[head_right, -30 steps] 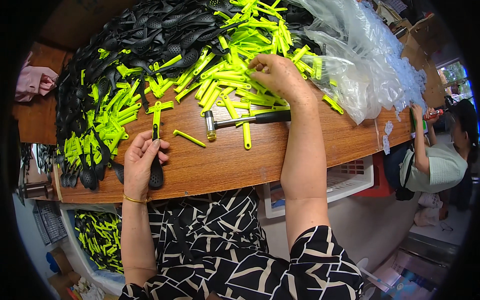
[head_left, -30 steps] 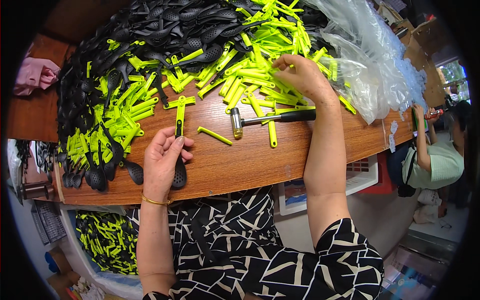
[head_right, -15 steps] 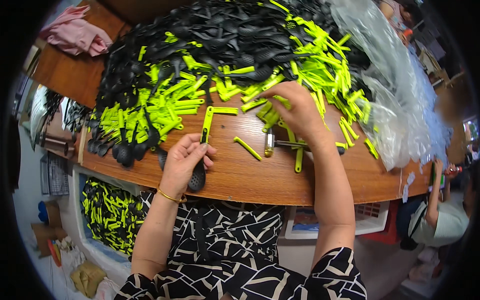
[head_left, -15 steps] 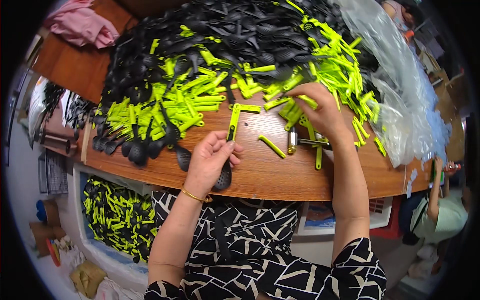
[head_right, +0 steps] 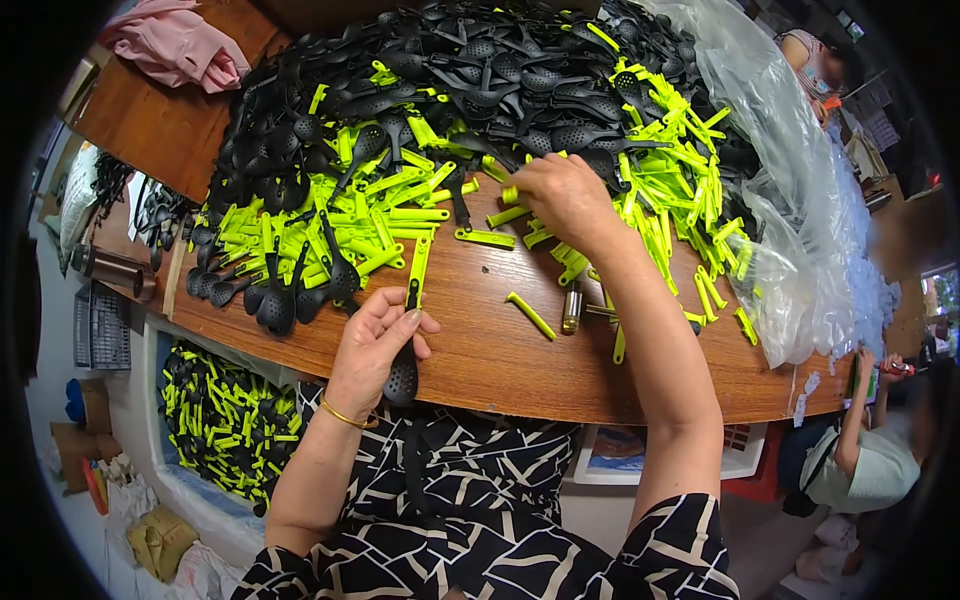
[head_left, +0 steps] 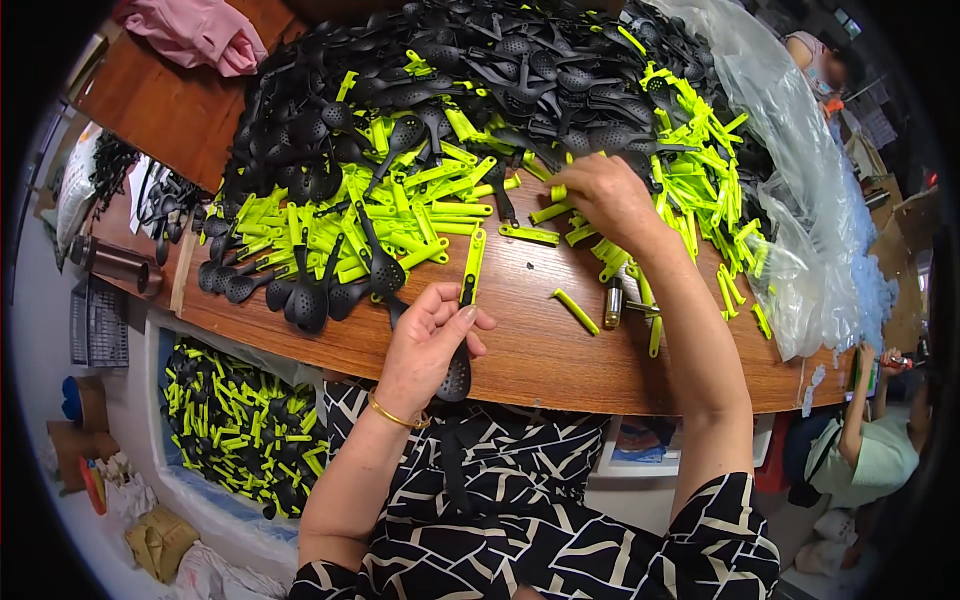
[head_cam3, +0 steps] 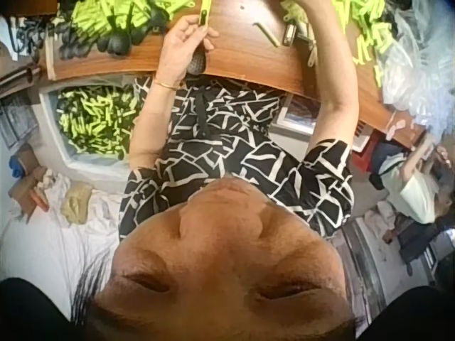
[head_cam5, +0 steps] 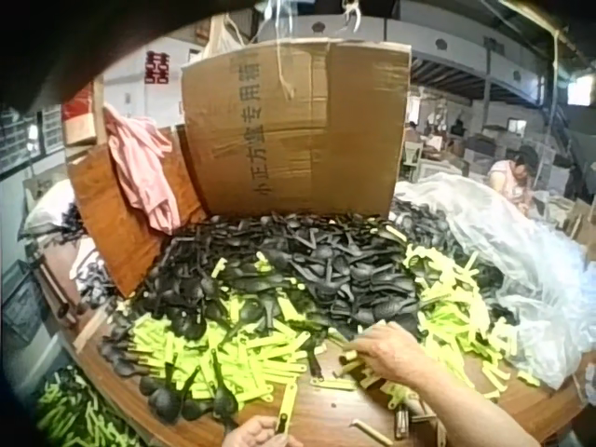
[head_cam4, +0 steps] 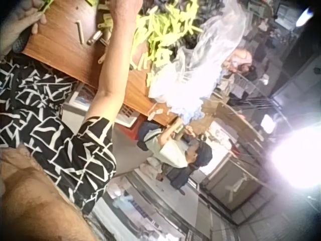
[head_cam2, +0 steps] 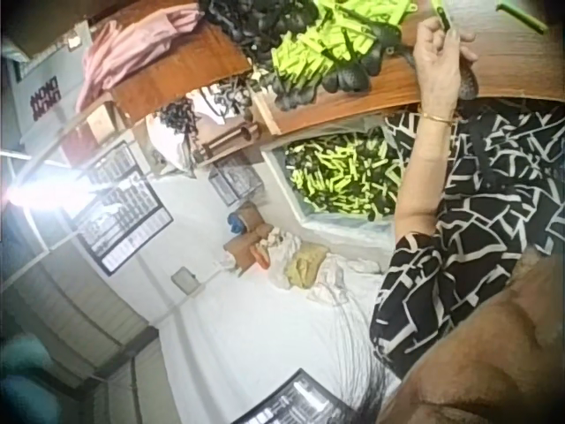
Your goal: The person assembles kitchen utensils by inserting a black perforated spoon head into a neon green handle. They use a small hammer to tap the connection point, securing the two parts together. The person repeatedly picks up components from a large pile on the table and places the finished utensils into a pile to the left.
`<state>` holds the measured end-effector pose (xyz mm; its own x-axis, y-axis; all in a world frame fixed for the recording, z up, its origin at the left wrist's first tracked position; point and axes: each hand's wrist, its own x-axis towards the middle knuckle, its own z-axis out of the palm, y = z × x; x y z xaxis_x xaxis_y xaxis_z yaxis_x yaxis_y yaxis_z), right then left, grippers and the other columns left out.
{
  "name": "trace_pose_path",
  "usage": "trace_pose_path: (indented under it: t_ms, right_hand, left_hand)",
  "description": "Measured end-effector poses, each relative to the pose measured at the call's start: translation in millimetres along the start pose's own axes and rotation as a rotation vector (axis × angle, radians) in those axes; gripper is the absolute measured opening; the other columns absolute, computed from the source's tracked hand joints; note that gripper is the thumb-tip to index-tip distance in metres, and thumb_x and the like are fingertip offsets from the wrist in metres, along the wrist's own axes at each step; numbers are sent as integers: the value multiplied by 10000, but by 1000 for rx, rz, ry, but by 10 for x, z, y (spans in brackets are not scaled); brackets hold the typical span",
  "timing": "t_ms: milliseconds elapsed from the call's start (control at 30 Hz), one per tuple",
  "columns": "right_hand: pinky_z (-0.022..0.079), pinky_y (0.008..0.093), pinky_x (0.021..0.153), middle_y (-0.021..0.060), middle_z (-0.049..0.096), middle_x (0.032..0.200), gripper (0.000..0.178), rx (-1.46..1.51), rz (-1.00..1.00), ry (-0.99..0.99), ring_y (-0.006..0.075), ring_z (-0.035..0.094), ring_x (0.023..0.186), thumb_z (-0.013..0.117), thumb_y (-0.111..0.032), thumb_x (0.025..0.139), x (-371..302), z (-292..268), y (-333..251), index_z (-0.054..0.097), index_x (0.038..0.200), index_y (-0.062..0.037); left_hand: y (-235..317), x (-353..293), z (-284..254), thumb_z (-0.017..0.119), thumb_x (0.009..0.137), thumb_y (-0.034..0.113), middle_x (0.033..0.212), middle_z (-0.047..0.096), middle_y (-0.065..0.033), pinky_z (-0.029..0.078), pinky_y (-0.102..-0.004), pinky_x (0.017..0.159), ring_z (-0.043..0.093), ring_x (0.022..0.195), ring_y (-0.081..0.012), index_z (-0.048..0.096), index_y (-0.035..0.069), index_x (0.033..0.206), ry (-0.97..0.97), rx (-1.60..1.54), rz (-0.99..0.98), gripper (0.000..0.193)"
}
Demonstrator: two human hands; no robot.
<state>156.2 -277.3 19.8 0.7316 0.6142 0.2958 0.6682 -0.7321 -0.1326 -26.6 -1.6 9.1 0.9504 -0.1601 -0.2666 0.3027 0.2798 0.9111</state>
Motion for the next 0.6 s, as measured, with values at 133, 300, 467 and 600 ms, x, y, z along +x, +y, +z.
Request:
trace_pose_path:
  t_ms: [133,300,467,600]
  right_hand:
    - [554,397,902,79,768,1090,290,429,393,63,221,725,1005,748,-114,941,-115,-204,-45,747,1231,-121]
    - [574,456,889,197,764,1070,345,385,399,-135,375,739,1001,715,-245,966,-95,-328,-13,715,1278,-97]
    - [560,483,905,168,753,1057,312,-10,219,-288,383,703,979,721,-264,918,31,-507,-60,767,1172,-90]
    - [566,442,889,125,736,1048,216,45,231,-135,332,690,1026,736,-192,914,258,-543,-224,786,1099,-92]
  left_hand:
    - [68,-11,-55,630,1076,155,1034,741,-106,526,-217,712,653,753,-92,590,11,1272,-12,-1,2,246]
    - [231,41,-70,630,1075,159,1056,744,-115,524,-227,732,648,764,-98,602,14,1274,-31,2,16,247]
    - [373,22,-136,619,1080,156,1101,746,-119,520,-232,774,645,779,-102,604,17,1314,-45,-24,9,273]
    - [514,59,-228,615,1081,152,1123,743,-120,518,-233,782,647,793,-103,601,13,1326,-30,-51,28,282]
